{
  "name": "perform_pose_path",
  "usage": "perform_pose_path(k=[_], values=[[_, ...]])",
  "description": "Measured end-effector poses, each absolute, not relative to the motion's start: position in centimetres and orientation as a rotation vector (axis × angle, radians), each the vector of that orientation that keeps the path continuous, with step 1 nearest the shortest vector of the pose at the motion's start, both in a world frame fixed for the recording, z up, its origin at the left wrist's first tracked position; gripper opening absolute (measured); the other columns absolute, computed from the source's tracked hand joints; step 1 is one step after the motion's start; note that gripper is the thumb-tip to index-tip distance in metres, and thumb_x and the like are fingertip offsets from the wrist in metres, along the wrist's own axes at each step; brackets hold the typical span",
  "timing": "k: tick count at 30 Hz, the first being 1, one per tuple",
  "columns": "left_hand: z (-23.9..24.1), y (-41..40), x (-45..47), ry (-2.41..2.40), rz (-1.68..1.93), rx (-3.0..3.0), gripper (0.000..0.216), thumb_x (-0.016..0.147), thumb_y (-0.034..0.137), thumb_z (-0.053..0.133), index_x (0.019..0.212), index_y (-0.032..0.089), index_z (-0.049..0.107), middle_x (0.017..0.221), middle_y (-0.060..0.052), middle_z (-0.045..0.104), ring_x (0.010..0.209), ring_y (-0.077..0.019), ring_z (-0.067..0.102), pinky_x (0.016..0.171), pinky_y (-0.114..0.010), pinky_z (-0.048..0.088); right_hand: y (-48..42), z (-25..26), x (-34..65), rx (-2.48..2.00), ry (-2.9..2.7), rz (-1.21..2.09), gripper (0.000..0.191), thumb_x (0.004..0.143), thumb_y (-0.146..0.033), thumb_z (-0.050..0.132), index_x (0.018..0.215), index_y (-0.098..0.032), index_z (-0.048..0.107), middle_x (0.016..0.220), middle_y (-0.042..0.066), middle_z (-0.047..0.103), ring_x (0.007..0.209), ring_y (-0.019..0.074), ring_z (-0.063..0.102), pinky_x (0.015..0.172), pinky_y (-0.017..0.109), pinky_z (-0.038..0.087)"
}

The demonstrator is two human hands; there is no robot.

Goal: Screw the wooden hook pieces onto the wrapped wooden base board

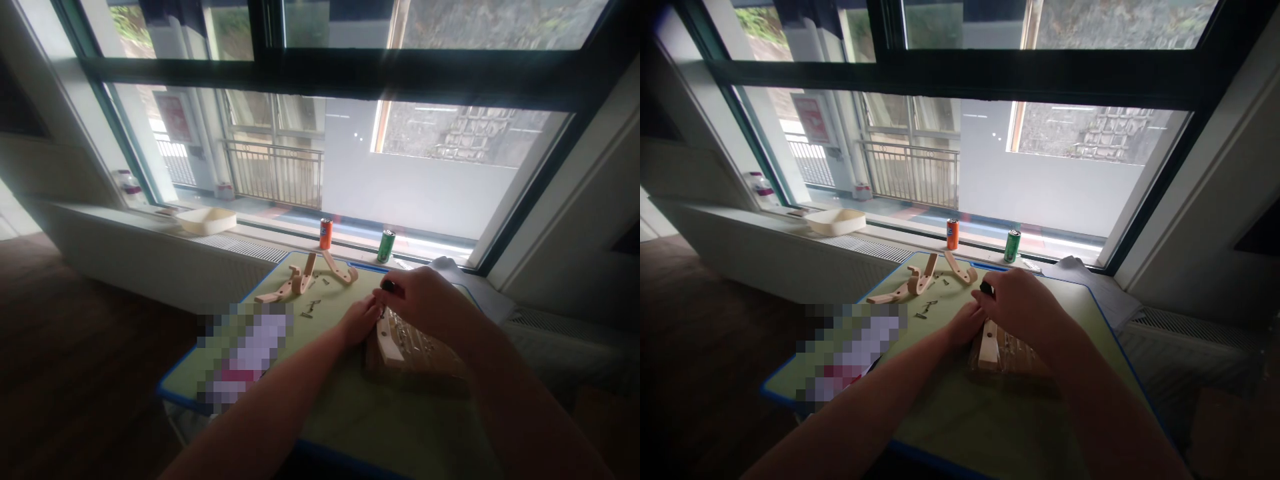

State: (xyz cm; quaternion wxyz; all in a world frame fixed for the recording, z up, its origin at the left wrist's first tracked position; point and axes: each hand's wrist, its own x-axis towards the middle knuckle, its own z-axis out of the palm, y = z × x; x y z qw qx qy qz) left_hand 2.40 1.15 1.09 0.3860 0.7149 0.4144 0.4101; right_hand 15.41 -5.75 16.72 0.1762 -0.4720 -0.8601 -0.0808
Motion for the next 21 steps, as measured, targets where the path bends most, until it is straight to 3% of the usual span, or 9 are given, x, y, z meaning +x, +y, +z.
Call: perform_pose_path(k=[3,5,9,14,17,21], values=[[1.0,1.1,2.4,1.024,1.125,1.884,0.024,0.086,0.027,0.033,0.091,0.016,0.054,0.089,-0.004,0.060,0.082,-0.0163,0.053,0.076,-0.029,0.042,-4.7,16.8,16.0,-1.346,-2.366,-0.235,0.033,0.083,-0.046,0.047,0.072,-0.020,0.063,0.060,0.001,0.060,0.052,0.0117,0.050,0.051,0.024,0.031],[1.1,0.9,2.3,1.044,1.253,1.832,0.027,0.087,0.026,0.030,0.103,0.016,0.050,0.097,-0.006,0.058,0.086,-0.0160,0.053,0.077,-0.029,0.042,-4.0,16.6,16.2,-1.342,-2.313,-0.245,0.032,0.083,-0.045,0.047,0.076,-0.020,0.066,0.064,0.001,0.063,0.055,0.0119,0.052,0.054,0.024,0.034],[2.4,-0.1,1.9,1.143,1.599,1.767,0.034,0.087,0.029,0.036,0.118,0.017,0.039,0.104,-0.008,0.052,0.093,-0.0165,0.051,0.080,-0.031,0.042,-3.0,16.2,16.3,-1.364,-2.196,-0.185,0.032,0.082,-0.044,0.051,0.103,-0.022,0.060,0.074,0.001,0.067,0.060,0.0126,0.057,0.056,0.024,0.038],[4.5,-1.4,1.3,1.111,1.708,2.001,0.027,0.081,0.038,0.052,0.100,0.018,0.054,0.090,-0.004,0.053,0.080,-0.0142,0.050,0.070,-0.027,0.042,-3.1,16.3,16.6,-1.481,-2.267,-0.423,0.034,0.087,-0.046,0.041,0.090,-0.021,0.064,0.072,0.004,0.065,0.061,0.0164,0.058,0.057,0.027,0.038],[4.9,-1.7,1.4,1.168,1.678,2.041,0.025,0.079,0.040,0.056,0.089,0.018,0.060,0.077,-0.001,0.051,0.069,-0.0114,0.046,0.063,-0.025,0.040,-3.6,16.5,16.8,-1.418,-2.327,-0.386,0.037,0.090,-0.040,0.035,0.106,-0.019,0.060,0.086,0.008,0.066,0.070,0.0171,0.059,0.061,0.027,0.039],[4.7,-1.6,1.8,1.237,1.581,2.021,0.032,0.075,0.044,0.059,0.094,0.019,0.061,0.075,0.000,0.050,0.065,-0.0105,0.044,0.059,-0.023,0.037,-3.9,16.6,16.7,-1.288,-2.354,-0.306,0.036,0.092,-0.029,0.031,0.119,-0.017,0.053,0.104,0.010,0.062,0.079,0.0159,0.059,0.067,0.026,0.041]])
